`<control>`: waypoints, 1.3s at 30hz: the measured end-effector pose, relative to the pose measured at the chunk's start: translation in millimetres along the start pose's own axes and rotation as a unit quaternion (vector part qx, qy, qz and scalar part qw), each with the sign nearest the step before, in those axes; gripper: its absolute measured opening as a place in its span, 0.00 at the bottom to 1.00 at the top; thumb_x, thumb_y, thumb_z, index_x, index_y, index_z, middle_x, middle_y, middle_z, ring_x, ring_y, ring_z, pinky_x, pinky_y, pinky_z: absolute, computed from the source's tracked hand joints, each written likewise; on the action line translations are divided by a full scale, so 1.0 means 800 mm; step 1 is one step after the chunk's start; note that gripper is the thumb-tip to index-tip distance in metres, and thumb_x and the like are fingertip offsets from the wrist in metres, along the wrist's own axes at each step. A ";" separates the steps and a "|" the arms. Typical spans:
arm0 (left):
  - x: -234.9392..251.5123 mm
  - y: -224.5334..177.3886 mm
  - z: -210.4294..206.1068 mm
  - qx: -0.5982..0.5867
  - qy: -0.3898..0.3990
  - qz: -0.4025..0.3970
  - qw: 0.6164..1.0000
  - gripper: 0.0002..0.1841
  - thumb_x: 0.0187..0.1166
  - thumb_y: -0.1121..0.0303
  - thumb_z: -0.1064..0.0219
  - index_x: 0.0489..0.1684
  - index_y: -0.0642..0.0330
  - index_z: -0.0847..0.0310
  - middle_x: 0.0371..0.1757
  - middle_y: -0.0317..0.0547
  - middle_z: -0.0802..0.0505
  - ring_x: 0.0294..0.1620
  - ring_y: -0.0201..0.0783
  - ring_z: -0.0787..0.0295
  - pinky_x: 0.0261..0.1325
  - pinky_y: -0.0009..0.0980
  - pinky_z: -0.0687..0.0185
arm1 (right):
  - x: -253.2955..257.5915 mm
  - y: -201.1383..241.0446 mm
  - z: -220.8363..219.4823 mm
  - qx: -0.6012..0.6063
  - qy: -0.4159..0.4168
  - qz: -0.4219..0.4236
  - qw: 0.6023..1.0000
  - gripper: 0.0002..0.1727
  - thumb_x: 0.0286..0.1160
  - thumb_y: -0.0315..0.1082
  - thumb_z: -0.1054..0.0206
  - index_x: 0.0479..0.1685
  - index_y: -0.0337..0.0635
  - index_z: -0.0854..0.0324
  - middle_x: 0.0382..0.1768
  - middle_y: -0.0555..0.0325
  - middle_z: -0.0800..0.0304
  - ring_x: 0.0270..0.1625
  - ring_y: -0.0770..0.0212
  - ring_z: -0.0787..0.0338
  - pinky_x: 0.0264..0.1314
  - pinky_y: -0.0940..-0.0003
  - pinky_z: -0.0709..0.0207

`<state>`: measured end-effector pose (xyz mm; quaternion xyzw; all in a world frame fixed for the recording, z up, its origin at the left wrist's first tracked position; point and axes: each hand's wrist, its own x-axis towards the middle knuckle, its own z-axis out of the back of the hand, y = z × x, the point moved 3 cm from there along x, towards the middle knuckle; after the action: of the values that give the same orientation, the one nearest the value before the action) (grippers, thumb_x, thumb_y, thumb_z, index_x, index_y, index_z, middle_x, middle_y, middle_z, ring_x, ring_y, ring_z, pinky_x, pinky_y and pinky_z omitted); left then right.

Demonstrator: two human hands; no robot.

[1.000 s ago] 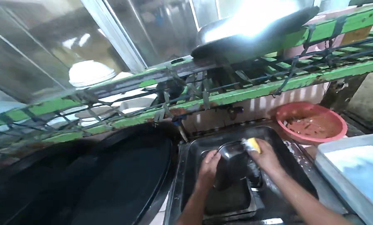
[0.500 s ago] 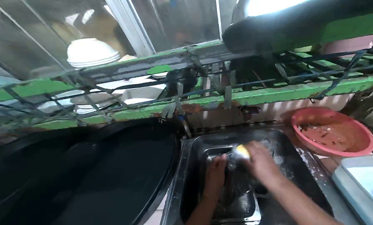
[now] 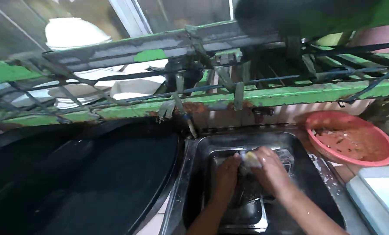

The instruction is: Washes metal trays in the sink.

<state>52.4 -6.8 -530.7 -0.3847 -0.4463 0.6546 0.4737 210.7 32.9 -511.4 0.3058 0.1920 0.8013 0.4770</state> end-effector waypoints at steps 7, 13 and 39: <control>-0.006 -0.008 0.000 0.010 0.012 0.039 0.999 0.24 0.94 0.54 0.49 0.54 0.66 0.13 0.44 0.50 0.09 0.46 0.37 0.14 0.55 0.39 0.18 | 0.007 -0.062 0.019 -0.020 0.037 -0.167 0.985 0.17 0.72 0.33 0.27 0.55 0.32 0.12 0.61 0.36 0.13 0.70 0.36 0.17 0.76 0.35 0.27; -0.009 -0.014 0.004 0.035 0.012 0.018 0.999 0.24 0.95 0.59 0.52 0.56 0.74 0.15 0.50 0.59 0.09 0.54 0.43 0.14 0.64 0.42 0.21 | 0.001 -0.017 0.000 0.014 -0.002 -0.027 1.000 0.17 0.73 0.41 0.31 0.52 0.38 0.09 0.57 0.45 0.09 0.67 0.41 0.14 0.73 0.35 0.26; 0.016 0.084 0.077 0.123 0.131 0.150 0.972 0.24 0.89 0.53 0.42 0.66 0.66 0.18 0.66 0.59 0.13 0.69 0.48 0.18 0.73 0.50 0.26 | 0.002 -0.127 0.043 0.269 -0.115 -0.322 0.900 0.26 0.74 0.25 0.29 0.73 0.34 0.27 0.58 0.39 0.14 0.57 0.52 0.13 0.62 0.49 0.19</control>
<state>-26.4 -18.0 -577.0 -0.4684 -0.2338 0.7120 0.4679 299.1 82.5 -546.8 0.4346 0.4318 0.4812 0.6269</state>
